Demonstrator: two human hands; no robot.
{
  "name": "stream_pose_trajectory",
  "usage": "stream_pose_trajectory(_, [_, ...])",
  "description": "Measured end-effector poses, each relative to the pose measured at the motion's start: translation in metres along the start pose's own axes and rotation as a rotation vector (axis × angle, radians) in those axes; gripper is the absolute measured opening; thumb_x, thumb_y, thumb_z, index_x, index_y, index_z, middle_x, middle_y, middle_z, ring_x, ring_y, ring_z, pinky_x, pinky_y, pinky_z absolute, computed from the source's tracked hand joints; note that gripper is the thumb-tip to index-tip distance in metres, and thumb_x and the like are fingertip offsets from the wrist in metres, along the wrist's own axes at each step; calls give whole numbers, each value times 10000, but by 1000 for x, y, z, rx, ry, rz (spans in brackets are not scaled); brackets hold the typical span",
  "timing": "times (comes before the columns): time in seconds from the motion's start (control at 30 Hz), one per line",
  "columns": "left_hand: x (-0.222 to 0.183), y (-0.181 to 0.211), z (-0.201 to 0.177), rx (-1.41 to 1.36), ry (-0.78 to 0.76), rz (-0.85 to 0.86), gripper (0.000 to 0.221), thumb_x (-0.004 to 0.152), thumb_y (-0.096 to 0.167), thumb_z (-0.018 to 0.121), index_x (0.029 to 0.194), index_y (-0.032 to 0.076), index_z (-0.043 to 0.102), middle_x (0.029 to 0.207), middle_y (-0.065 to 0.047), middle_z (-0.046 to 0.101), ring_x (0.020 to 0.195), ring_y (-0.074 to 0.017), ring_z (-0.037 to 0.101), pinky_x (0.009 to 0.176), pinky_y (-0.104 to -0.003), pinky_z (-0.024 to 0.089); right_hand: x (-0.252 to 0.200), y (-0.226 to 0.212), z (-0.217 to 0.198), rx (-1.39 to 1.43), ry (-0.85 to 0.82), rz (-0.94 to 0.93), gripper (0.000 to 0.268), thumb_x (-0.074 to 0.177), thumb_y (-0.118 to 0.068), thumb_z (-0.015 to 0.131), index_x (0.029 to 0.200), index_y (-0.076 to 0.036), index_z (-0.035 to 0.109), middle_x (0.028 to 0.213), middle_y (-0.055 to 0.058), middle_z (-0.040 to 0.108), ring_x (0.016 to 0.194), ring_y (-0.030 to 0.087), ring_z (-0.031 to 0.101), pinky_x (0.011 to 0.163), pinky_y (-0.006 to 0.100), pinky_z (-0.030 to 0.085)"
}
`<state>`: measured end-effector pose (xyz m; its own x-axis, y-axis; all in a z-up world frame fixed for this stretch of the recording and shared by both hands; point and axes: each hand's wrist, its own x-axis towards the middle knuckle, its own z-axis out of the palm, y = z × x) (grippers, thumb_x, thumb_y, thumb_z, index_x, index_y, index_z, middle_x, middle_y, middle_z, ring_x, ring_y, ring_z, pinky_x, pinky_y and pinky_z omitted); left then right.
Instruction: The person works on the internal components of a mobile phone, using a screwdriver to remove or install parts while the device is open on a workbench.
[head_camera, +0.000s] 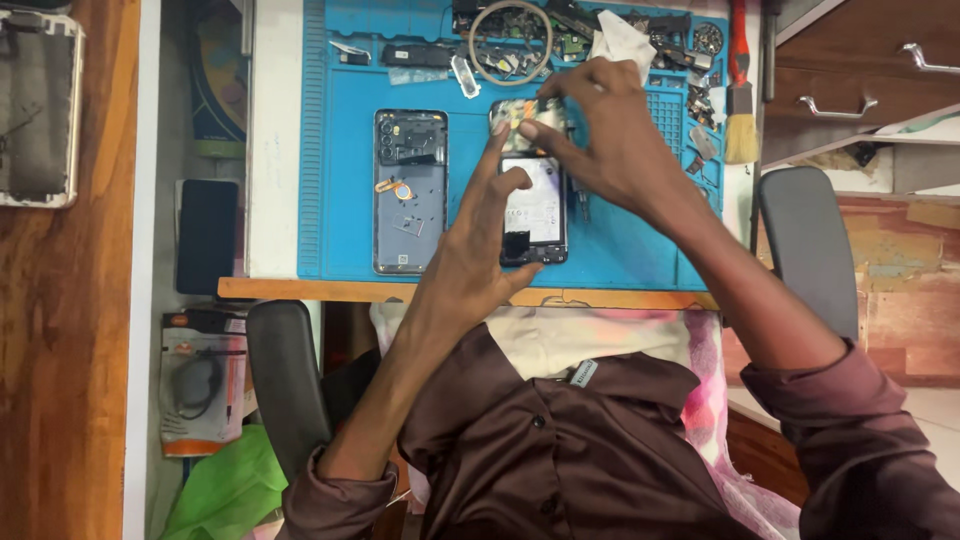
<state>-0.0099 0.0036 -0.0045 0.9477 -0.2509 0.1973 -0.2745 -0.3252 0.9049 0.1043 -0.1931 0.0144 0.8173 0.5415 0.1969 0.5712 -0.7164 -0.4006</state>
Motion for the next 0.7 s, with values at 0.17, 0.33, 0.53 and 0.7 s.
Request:
stream_pose_trajectory(0.17, [-2, -5, 3, 56, 16, 183, 806, 798, -6, 858, 1420, 205, 392, 1780, -103, 78, 1666, -415, 198, 1230, -458, 464, -9, -10, -24, 595, -144, 359, 456, 1016, -235, 708, 1363, -78, 457, 1042, 97, 656, 872, 175, 676, 698, 324, 555])
stream_pose_trajectory(0.33, [-2, 8, -11, -323, 131, 169, 985, 791, 129, 929, 1507, 188, 255, 1722, -157, 40, 1620, -387, 200, 1328, -539, 316, -13, -19, -41, 938, -51, 446, 453, 1017, -141, 699, 1407, -107, 472, 1039, 55, 729, 904, 106, 736, 651, 244, 615])
stream_pose_trajectory(0.53, [7, -6, -9, -1000, 184, -228, 703, 976, 192, 743, 1537, 90, 332, 1631, -218, 334, 1540, -364, 364, 1279, -489, 345, -16, -33, -39, 1063, -79, 470, 495, 1017, -194, 708, 1458, -96, 504, 1048, 80, 768, 887, 116, 720, 644, 250, 585])
stream_pose_trajectory(0.7, [1, -11, -5, -896, 299, -213, 518, 1058, 204, 656, 1505, 46, 448, 1623, -195, 396, 1582, -323, 348, 1288, -433, 334, -16, -37, -25, 1111, -120, 505, 518, 990, -206, 720, 1447, -76, 513, 983, 78, 733, 859, 126, 732, 647, 272, 614])
